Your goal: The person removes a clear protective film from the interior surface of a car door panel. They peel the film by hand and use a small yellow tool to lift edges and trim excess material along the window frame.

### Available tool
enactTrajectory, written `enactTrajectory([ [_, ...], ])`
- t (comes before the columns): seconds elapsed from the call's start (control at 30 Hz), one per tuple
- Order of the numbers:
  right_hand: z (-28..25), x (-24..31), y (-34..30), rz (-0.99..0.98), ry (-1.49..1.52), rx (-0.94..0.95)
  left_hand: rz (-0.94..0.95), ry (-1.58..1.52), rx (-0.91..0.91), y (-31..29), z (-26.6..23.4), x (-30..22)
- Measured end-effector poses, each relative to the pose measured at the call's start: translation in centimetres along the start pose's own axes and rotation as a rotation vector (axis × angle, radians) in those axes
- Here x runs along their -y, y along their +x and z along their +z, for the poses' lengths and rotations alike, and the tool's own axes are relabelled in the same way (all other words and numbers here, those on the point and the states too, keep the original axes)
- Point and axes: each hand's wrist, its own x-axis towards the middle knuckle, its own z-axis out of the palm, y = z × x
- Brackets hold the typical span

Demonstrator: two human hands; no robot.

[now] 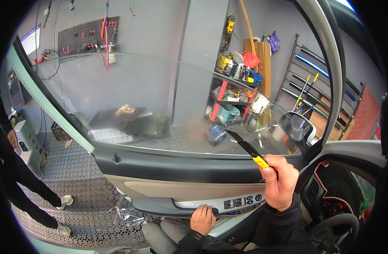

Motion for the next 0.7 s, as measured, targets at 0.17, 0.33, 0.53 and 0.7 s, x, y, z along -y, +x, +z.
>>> enactTrajectory([
  [0.17,-0.9,-0.2,0.5,-0.032,-0.090,-0.051,0.028,0.009,-0.023,0.1,0.1,0.1],
  [0.33,-1.5,-0.4,2.1,-0.092,-0.168,-0.189,0.027,0.017,-0.027,0.1,0.1,0.2],
  [0.53,-3.7,0.2,6.3,-0.343,-0.593,-0.058,0.038,0.005,-0.011,0.2,0.1,0.4],
  [0.7,-3.1,0.9,8.3,-0.342,-0.674,-0.004,0.032,0.018,-0.003,0.5,-0.2,0.5],
])
